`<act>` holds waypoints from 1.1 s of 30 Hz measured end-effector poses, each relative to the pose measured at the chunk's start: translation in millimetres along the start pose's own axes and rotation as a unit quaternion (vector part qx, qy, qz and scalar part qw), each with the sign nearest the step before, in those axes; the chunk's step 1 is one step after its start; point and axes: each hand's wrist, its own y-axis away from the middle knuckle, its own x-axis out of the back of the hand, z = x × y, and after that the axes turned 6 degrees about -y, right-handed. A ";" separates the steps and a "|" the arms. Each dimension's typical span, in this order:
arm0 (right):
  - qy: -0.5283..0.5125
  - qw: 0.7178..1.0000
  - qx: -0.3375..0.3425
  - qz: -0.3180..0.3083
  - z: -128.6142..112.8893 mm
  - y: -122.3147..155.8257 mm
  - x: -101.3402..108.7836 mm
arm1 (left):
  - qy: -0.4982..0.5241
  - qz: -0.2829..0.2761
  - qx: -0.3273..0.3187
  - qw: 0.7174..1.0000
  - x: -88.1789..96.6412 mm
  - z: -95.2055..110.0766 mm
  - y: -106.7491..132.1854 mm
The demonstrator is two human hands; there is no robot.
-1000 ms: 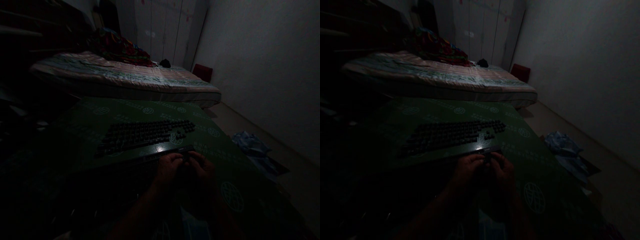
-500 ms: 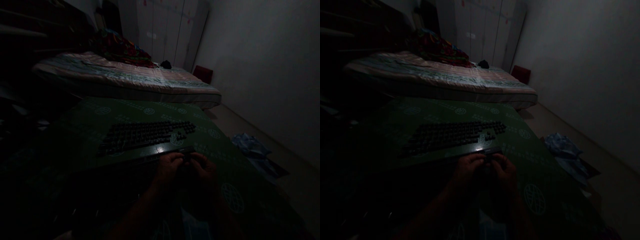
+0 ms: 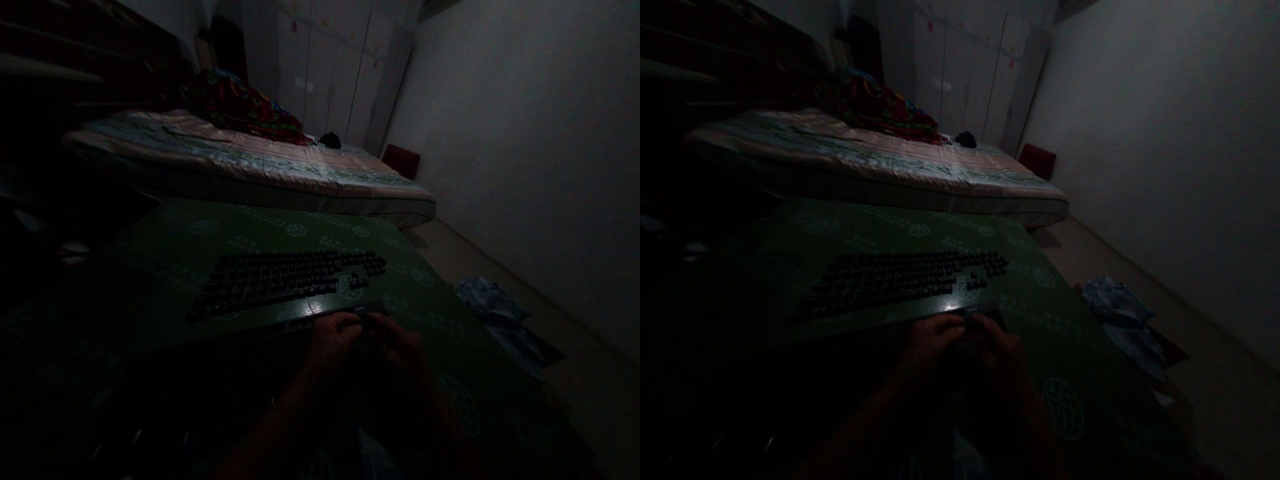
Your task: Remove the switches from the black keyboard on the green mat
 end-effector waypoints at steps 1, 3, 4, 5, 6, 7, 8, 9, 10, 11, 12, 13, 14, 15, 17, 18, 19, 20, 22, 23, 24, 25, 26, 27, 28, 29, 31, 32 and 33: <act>0.021 0.999 0.003 -0.031 -2.4 -1.5 2.2 | -0.005 0.000 0.001 1.000 0.2 -0.6 -0.7; 0.055 0.995 0.000 -0.087 -4.5 -4.8 7.3 | -0.018 -0.003 0.000 1.000 0.4 -2.0 -1.9; 0.068 0.993 0.002 -0.097 -4.4 -6.7 10.0 | -0.026 -0.004 -0.001 1.000 0.6 -2.5 -2.3; 0.078 0.992 0.008 -0.103 -4.0 -8.5 12.7 | -0.034 -0.008 -0.003 0.999 0.7 -2.7 -2.4; 0.085 0.990 0.017 -0.107 -3.3 -10.4 15.4 | -0.040 -0.013 -0.007 0.999 0.9 -2.4 -2.3; 0.091 0.989 0.028 -0.111 -2.8 -12.3 18.0 | -0.045 -0.018 -0.011 0.999 1.1 -1.8 -1.9; 0.099 0.987 0.038 -0.119 -2.5 -14.2 20.5 | -0.049 -0.023 -0.013 0.998 1.3 -0.9 -1.4; 0.109 0.984 0.046 -0.131 -2.4 -16.0 22.9 | -0.050 -0.028 -0.013 0.998 1.4 0.1 -0.8; 0.118 0.981 0.050 -0.146 -2.5 -17.8 25.2 | -0.049 -0.032 -0.011 0.998 1.5 1.0 -0.2; 0.125 0.977 0.051 -0.163 -2.7 -19.5 27.3 | -0.045 -0.036 -0.006 0.998 1.5 1.7 0.3; 0.130 0.974 0.050 -0.180 -2.6 -21.1 29.0 | -0.038 -0.041 0.000 0.998 1.3 2.1 0.8; 0.134 0.970 0.049 -0.196 -2.3 -22.4 30.6 | -0.029 -0.047 0.007 0.998 1.2 2.1 1.2; 0.138 0.967 0.047 -0.207 -1.5 -23.5 31.8 | -0.020 -0.053 0.012 0.998 1.0 1.9 1.5; 0.145 0.964 0.046 -0.216 -0.2 -24.2 32.7 | -0.012 -0.061 0.016 0.998 0.7 1.7 1.7; 0.165 0.957 0.051 -0.233 3.0 -24.7 34.1 | 0.000 -0.071 0.020 0.997 0.4 1.4 2.2; 0.176 0.953 0.056 -0.240 4.6 -24.8 34.9 | 0.003 -0.075 0.023 0.997 0.3 1.5 2.5; 0.185 0.949 0.062 -0.249 5.9 -25.0 36.0 | 0.003 -0.079 0.024 0.997 0.1 1.5 2.7; 0.192 0.945 0.071 -0.256 6.8 -25.8 37.6 | 0.002 -0.079 0.023 0.997 -0.1 1.5 2.8; 0.201 0.941 0.086 -0.256 8.0 -30.8 42.6 | -0.010 -0.073 0.010 0.997 -0.6 0.2 2.8; 0.207 0.941 0.093 -0.249 8.9 -35.6 45.9 | -0.024 -0.065 -0.003 0.998 -1.0 -1.2 2.7; 0.214 0.942 0.100 -0.238 10.5 -42.2 49.6 | -0.045 -0.053 -0.022 0.997 -1.4 -3.2 2.6; 0.221 0.943 0.103 -0.225 13.2 -50.5 53.3 | -0.075 -0.039 -0.047 0.995 -1.8 -5.5 2.7; 0.234 0.944 0.107 -0.207 17.4 -60.2 56.8 | -0.113 -0.024 -0.074 0.991 -2.2 -8.1 2.9; 0.248 0.943 0.106 -0.194 23.1 -70.9 59.6 | -0.158 -0.007 -0.106 0.982 -2.7 -10.8 3.3; 0.259 0.943 0.096 -0.187 30.3 -82.2 61.6 | -0.204 0.011 -0.139 0.969 -3.2 -13.5 3.8; 0.262 0.943 0.091 -0.184 38.9 -93.4 62.6 | -0.247 0.026 -0.174 0.953 -3.8 -16.2 4.5; 0.274 0.944 0.094 -0.161 58.1 -113.7 62.0 | -0.312 0.051 -0.246 0.916 -5.1 -21.4 5.7; 0.283 0.941 0.091 -0.162 67.8 -122.3 60.7 | -0.332 0.058 -0.280 0.899 -5.7 -23.9 6.0; 0.294 0.938 0.082 -0.163 76.9 -129.5 59.0 | -0.346 0.061 -0.310 0.883 -6.3 -26.5 6.2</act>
